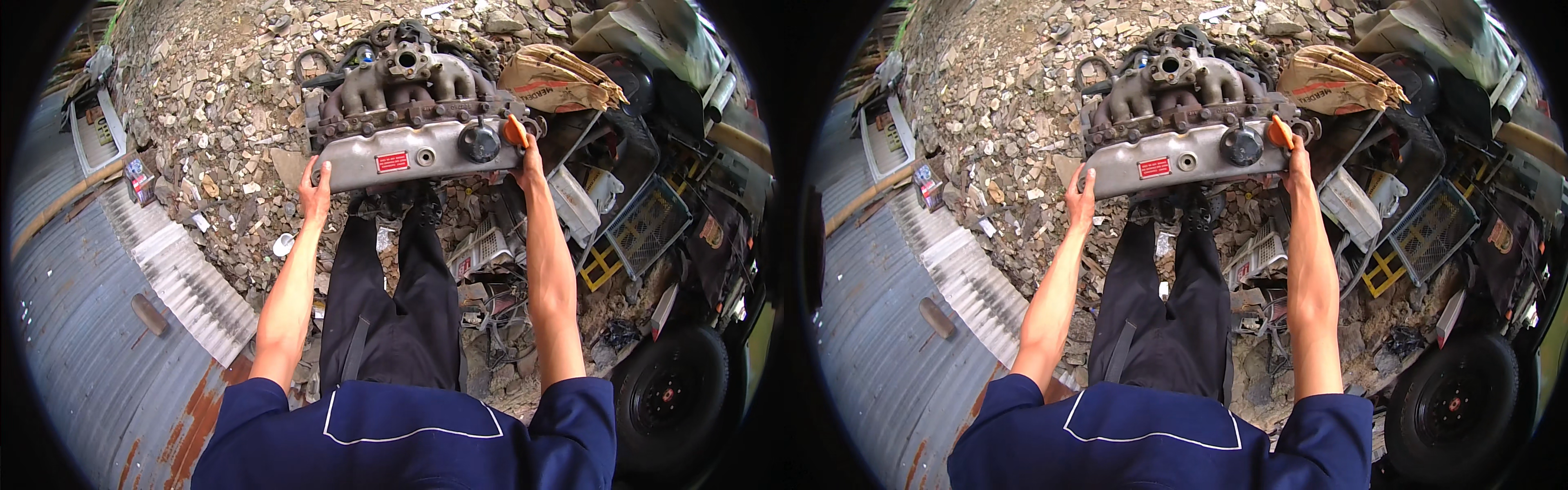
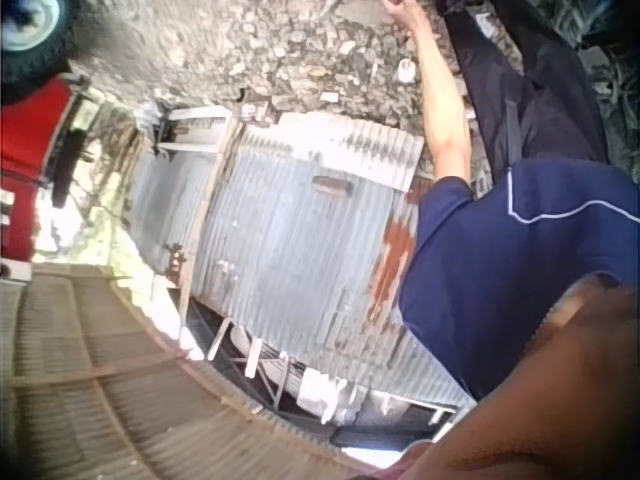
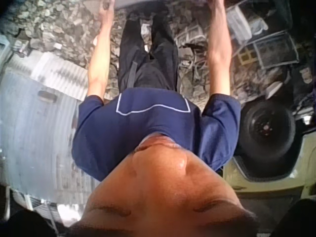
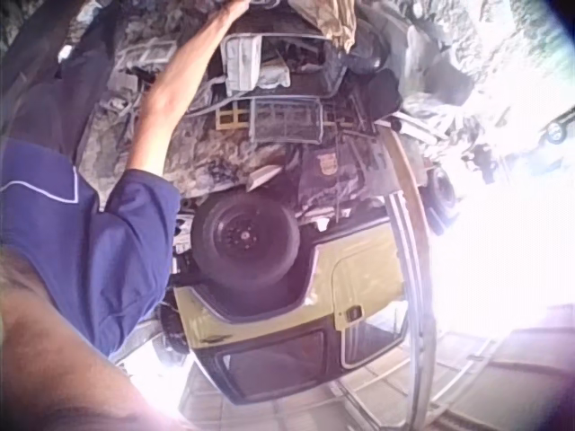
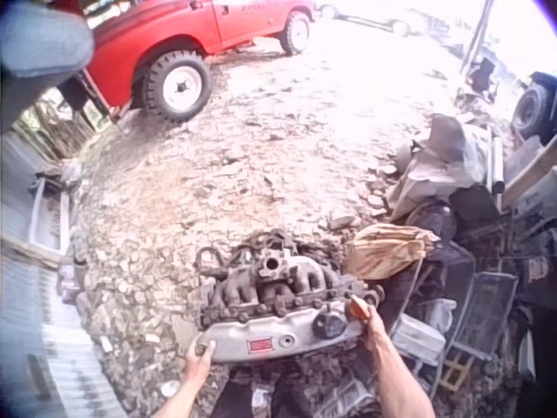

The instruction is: The person wipes an engine cylinder head with a cloth by hand and then places a metal valve cover onto the engine block, aligning it with the mounting holes.

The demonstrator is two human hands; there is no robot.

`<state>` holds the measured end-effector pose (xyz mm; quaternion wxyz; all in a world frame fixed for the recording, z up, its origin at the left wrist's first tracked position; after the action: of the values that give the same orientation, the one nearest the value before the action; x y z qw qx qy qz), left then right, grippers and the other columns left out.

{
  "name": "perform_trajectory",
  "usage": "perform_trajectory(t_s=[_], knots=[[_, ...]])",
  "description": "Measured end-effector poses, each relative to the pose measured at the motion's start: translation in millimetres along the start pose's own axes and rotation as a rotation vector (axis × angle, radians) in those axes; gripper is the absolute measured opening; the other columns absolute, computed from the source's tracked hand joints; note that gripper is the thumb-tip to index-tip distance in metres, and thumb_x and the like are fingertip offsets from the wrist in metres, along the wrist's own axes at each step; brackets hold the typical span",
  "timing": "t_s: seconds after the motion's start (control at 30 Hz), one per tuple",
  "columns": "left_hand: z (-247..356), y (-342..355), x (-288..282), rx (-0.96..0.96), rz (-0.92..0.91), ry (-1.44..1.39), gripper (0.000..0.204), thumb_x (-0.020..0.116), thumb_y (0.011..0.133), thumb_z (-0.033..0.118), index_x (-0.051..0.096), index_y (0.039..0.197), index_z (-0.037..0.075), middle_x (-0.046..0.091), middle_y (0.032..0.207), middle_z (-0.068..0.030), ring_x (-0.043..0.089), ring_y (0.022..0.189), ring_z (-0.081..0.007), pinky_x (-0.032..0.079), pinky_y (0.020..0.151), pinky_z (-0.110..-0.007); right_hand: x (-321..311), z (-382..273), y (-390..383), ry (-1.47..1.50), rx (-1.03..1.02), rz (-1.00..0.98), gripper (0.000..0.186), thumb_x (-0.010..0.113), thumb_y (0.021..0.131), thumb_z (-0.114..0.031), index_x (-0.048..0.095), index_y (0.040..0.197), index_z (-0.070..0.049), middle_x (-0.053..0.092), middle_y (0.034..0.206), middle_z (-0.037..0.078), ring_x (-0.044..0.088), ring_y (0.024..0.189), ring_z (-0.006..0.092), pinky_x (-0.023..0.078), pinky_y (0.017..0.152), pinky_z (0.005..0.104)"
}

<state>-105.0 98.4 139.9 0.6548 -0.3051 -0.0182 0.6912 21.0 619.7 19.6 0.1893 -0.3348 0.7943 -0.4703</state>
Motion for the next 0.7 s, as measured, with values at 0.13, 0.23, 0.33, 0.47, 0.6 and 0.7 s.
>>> perform_trajectory(t_s=[0.13,0.23,0.33,0.47,0.6,0.7], knots=[[-1.8,-4.1,0.7,0.058,-0.021,0.059,0.081,0.082,0.078,0.048,0.049,0.137,0.002,0.062,0.121,-0.0135,0.058,0.111,-0.0198,0.046,0.097,-0.033,9.4,3.1,-6.2,0.031,-0.012,-0.005,0.062,0.057,0.084,-0.060,0.057,0.126,-0.014,0.058,0.115,0.007,0.059,0.097,0.0200,0.046,0.086,0.0459],[-3.8,-3.8,1.2,0.025,-0.034,0.072,0.082,0.081,0.078,0.050,0.049,0.137,0.002,0.062,0.122,-0.0139,0.058,0.112,-0.0201,0.046,0.098,-0.034,4.2,3.3,-8.5,-0.025,-0.034,0.016,0.068,0.055,0.084,-0.064,0.056,0.128,-0.012,0.058,0.118,0.009,0.059,0.097,0.0220,0.044,0.088,0.0480],[0.3,-1.4,2.8,0.003,-0.045,0.051,0.080,0.079,0.079,0.051,0.051,0.136,0.003,0.062,0.123,-0.0137,0.058,0.113,-0.0203,0.045,0.098,-0.034,-9.0,3.6,-10.2,-0.089,-0.077,0.127,0.078,0.054,0.084,-0.068,0.054,0.133,-0.007,0.061,0.114,0.009,0.059,0.097,0.0232,0.042,0.089,0.0475],[6.2,-2.0,12.6,0.009,-0.078,0.077,0.075,0.076,0.081,0.054,0.054,0.134,0.004,0.062,0.124,-0.0125,0.058,0.115,-0.0205,0.043,0.101,-0.034,-16.6,0.8,-0.3,-0.166,-0.109,0.097,0.075,0.051,0.090,-0.068,0.057,0.123,-0.001,0.066,0.091,0.007,0.065,0.073,0.0196,0.055,0.065,0.0386],[2.1,4.4,2.5,0.051,-0.055,0.133,0.081,0.077,0.080,0.054,0.051,0.135,0.001,0.063,0.121,-0.0133,0.058,0.112,-0.0199,0.045,0.099,-0.033,3.9,-10.5,-10.1,-0.428,-0.055,0.083,0.090,0.041,0.086,-0.080,0.052,0.131,-0.004,0.059,0.107,0.008,0.056,0.098,0.0218,0.044,0.086,0.0487],[-3.4,3.3,0.9,-0.032,-0.101,0.205,0.092,0.078,0.077,0.058,0.045,0.139,-0.001,0.059,0.127,-0.0164,0.056,0.117,-0.0232,0.042,0.102,-0.035,29.8,-13.9,-59.7,-0.043,0.105,-0.059,0.099,0.033,0.085,-0.084,0.035,0.149,-0.009,0.031,0.157,0.013,0.026,0.145,0.0306,0.021,0.115,0.0556]])
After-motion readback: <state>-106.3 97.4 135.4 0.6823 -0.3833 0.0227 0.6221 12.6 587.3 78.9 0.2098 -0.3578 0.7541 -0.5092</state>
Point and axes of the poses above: each hand's wrist, its own y-axis towards the middle knuckle, its own x-axis out of the palm, z = x × y, the point moved 9 cm from there along y, towards the middle knuckle
